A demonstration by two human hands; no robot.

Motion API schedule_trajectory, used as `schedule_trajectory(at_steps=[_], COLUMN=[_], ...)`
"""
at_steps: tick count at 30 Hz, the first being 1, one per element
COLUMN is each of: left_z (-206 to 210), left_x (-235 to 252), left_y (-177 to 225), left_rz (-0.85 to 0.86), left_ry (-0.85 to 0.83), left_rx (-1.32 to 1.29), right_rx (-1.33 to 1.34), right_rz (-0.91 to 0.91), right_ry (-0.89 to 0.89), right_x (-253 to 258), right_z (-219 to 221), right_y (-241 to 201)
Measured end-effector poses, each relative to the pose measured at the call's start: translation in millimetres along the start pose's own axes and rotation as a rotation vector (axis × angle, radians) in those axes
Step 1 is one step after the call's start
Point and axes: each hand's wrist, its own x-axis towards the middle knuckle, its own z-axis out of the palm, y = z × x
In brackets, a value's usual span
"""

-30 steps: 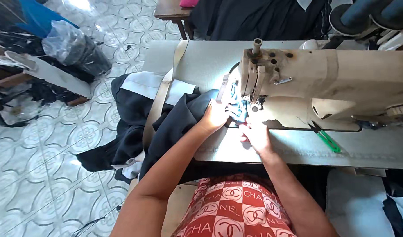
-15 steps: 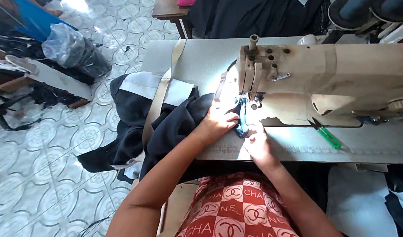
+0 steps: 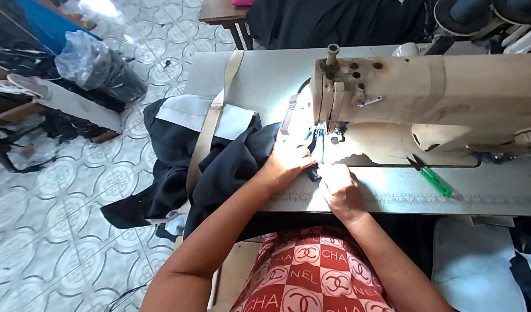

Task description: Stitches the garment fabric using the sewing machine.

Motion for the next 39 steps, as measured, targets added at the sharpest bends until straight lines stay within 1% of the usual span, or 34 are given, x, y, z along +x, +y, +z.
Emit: schedule_trajectory(at_steps=[6,12,15,18,23,28,31,34,37,38,39], left_z=[2.0,4.7,3.1,-0.2,1.7,1.1,4.7,8.5,11.8,14.3,16.5], left_x=[0.8,12.0,15.8,17.4,16.5,18.7,21.7,24.7,26.3,25.5,24.6], left_y=[-2.5,-12.2,-19.4,-19.8,-20.5,-20.1,-23.4,-24.9,-25.1,-25.8,-26.3], left_rz=[-0.004,-0.052,-0.028,-0.043,-0.036,-0.075,-0.097,-0.157,-0.199,-0.200,-0.197], left_ry=[0.016,0.002,-0.007,-0.055,-0.032,-0.064,-0.045,-0.046,-0.037,-0.028,-0.014], left_rx=[-0.006,-0.020,-0.029,-0.006,0.004,0.008,0.043,0.045,0.049,0.055,0.053], right_rx=[-0.013,0.007,0.010,0.006,0.002,-0.003,-0.007,-0.009,0.024,0.030,0.027], right_rz=[-0.003,0.039,0.045,0.041,0.038,0.062,0.093,0.138,0.131,0.127,0.125], right_ry=[0.013,0.029,0.012,0.004,0.002,0.010,0.026,-0.024,-0.117,-0.138,-0.123], right_x=[4.9,25.5,33.4,33.4,31.5,34.3,42.4,53.7,53.1,50.5,47.5], right_z=[-0.8,0.3,0.1,1.6,3.6,3.4,6.0,4.9,-8.0,-18.9,-32.7], right_y=[0.1,4.4,7.1,9.2,11.9,10.6,13.5,14.3,16.6,16.2,16.1])
